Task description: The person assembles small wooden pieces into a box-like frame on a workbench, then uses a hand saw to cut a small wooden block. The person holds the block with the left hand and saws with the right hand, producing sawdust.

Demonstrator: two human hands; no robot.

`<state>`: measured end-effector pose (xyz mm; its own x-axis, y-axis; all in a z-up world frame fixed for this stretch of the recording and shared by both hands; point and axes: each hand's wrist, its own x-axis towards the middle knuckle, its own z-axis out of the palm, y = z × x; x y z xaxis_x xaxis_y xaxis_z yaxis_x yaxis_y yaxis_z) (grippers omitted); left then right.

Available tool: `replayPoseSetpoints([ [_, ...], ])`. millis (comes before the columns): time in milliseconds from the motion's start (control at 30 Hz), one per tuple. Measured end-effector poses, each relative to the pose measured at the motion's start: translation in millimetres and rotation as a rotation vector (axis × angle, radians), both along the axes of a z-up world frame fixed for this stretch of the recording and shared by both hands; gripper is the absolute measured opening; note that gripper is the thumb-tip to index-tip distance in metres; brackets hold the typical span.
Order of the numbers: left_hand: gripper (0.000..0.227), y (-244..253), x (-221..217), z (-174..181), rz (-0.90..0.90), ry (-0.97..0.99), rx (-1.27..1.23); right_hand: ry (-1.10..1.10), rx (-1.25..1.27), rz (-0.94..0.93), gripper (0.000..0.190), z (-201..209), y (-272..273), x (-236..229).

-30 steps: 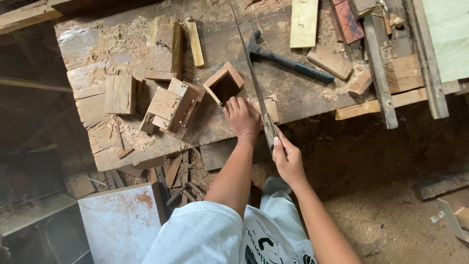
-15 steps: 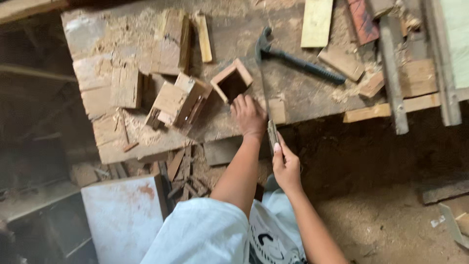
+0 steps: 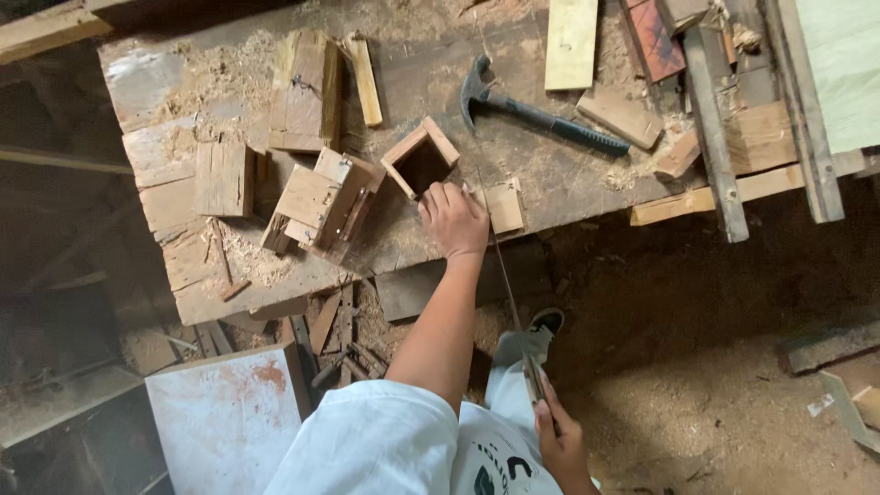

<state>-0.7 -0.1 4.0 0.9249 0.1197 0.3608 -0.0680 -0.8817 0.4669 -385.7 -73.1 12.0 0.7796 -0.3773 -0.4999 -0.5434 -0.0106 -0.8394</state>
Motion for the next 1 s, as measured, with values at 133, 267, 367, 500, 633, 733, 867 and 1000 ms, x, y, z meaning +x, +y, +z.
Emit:
replayPoseSetpoints([
  [133,0.015,-1.0,5.0,0.5,-0.005,0.044,-0.009,0.05,-0.062,0.064,0.055,28.3,-4.7,37.6],
  [267,0.015,3.2,0.4,-1.5,-0.023,0.033,-0.033,-0.426,-0.261,0.133,0.047,53.3,-15.9,121.4],
  [367,0.014,-0.6,2.3,-1.4,-0.032,0.108,-0.031,-0.43,0.024,0.091,0.048,64.3,-19.5,188.7],
  [500,0.01,0.2,2.6,-2.7,-0.01,0.074,-0.014,-0.372,0.123,0.109,0.048,68.9,-13.8,241.6],
  [633,0.011,-0.9,2.8,-3.2,-0.001,0.026,-0.03,-0.319,0.163,0.085,0.048,68.0,-10.7,255.1],
  [733,0.015,-0.9,2.1,-3.0,-0.001,-0.024,-0.023,-0.295,0.169,0.076,0.047,65.4,-11.2,255.0],
  [867,0.013,2.0,-1.2,-0.8,0.006,-0.012,-0.048,-0.277,-0.003,0.112,0.047,63.6,-4.6,248.0],
  [1000,0.013,-3.3,4.7,2.3,0.014,0.03,-0.044,-0.236,-0.051,0.074,0.046,61.4,-2.0,248.3],
])
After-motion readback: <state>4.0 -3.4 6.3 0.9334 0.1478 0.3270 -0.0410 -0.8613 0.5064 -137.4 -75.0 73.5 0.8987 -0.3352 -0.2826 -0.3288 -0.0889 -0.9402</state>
